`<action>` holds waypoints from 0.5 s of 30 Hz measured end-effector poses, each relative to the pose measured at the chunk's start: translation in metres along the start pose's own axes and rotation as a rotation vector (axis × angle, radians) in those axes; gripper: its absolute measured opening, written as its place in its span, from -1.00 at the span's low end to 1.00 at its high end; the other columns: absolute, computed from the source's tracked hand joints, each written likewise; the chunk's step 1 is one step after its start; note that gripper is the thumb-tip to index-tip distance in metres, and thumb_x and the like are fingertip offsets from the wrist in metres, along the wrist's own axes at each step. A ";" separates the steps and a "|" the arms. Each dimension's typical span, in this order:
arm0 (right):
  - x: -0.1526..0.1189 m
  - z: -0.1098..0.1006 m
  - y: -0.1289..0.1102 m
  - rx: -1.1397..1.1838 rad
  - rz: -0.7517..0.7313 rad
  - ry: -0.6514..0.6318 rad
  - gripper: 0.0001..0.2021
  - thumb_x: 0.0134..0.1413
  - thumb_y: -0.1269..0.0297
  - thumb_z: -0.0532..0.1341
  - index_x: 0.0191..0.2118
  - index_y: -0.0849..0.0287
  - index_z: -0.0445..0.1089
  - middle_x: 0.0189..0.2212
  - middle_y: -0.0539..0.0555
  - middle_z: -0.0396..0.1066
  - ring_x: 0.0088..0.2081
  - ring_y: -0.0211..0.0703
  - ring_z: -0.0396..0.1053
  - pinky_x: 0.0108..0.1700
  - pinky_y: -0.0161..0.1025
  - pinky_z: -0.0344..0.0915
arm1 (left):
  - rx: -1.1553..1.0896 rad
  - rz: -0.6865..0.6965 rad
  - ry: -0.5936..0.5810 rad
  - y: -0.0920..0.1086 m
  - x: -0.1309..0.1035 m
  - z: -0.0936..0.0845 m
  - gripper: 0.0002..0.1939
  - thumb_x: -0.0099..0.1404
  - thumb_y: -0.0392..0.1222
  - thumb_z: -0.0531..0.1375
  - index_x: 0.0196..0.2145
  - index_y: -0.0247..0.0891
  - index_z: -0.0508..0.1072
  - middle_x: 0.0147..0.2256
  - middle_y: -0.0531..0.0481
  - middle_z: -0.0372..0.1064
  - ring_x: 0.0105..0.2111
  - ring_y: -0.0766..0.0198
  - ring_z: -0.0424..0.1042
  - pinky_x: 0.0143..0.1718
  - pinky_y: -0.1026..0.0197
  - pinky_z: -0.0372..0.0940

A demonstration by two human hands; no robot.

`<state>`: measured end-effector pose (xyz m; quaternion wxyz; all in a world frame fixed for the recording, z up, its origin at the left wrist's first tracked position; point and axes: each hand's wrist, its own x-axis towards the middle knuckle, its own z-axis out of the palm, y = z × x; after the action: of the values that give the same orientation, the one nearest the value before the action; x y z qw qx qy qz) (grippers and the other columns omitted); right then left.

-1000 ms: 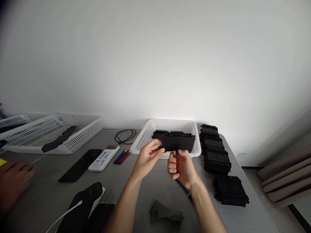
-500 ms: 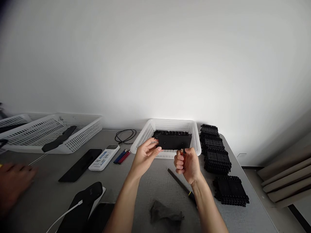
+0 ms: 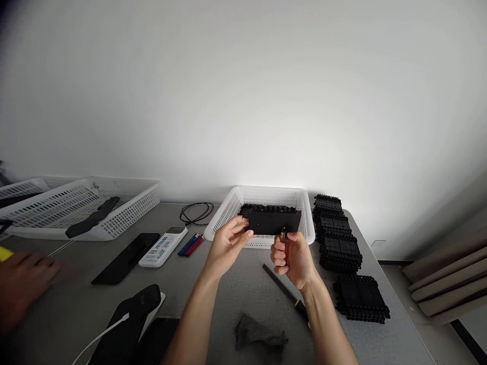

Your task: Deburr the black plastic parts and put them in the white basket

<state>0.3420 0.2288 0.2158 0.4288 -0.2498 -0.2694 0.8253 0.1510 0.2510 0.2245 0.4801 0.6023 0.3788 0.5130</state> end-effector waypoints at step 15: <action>-0.004 -0.001 -0.001 -0.334 -0.703 0.515 -0.61 -0.07 0.07 0.40 -0.15 0.08 0.34 -0.57 -0.16 -0.03 -0.58 -0.38 -0.14 -0.59 -0.38 -0.13 | -0.048 -0.051 0.070 0.003 0.001 -0.001 -0.64 0.21 -0.01 0.28 -0.11 -0.26 0.40 -0.08 -0.19 0.52 -0.10 0.05 0.53 -0.07 0.04 0.44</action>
<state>0.3454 0.2261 0.2171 0.6892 -0.4058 -0.3516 0.4865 0.1497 0.2512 0.2278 0.4939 0.5623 0.3983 0.5303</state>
